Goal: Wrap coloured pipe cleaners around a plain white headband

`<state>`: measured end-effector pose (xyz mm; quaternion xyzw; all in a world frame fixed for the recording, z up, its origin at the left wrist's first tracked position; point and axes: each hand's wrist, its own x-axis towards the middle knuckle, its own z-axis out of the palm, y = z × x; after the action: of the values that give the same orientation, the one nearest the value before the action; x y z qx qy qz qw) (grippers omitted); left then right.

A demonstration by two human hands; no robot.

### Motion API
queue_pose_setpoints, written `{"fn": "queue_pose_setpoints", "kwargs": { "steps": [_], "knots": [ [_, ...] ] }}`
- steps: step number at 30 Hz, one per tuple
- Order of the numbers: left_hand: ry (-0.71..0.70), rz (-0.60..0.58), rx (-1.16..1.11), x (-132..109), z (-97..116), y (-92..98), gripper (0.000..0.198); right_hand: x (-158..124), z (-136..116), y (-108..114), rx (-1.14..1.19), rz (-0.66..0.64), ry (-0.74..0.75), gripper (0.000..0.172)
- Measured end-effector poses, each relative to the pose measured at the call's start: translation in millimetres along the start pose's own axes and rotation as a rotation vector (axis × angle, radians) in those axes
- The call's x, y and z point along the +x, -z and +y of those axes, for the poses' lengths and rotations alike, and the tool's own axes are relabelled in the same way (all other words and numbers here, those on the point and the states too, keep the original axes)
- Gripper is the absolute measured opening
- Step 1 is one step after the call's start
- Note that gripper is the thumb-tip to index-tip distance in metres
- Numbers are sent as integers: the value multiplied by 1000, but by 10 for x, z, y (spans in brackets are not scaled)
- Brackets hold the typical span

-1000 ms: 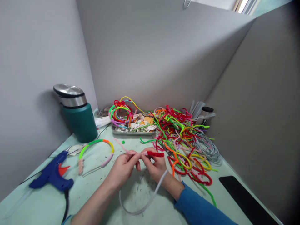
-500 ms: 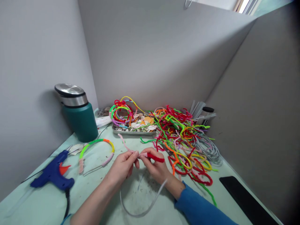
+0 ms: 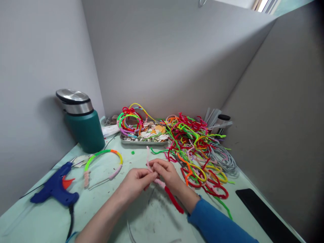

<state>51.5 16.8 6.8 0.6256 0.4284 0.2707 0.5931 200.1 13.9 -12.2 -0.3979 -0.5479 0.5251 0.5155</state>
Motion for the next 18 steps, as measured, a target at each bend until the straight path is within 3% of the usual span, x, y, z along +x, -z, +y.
{"fn": "queue_pose_setpoints", "kwargs": {
  "steps": [9, 18],
  "knots": [
    [-20, -38, 62, -37, 69, -49, 46, 7, -12, 2, 247, -27, -90, 17],
    [-72, -51, -48, -67, 87, -8, 34, 65, 76, 66, 247, 40, -91, 17]
  ]
}}
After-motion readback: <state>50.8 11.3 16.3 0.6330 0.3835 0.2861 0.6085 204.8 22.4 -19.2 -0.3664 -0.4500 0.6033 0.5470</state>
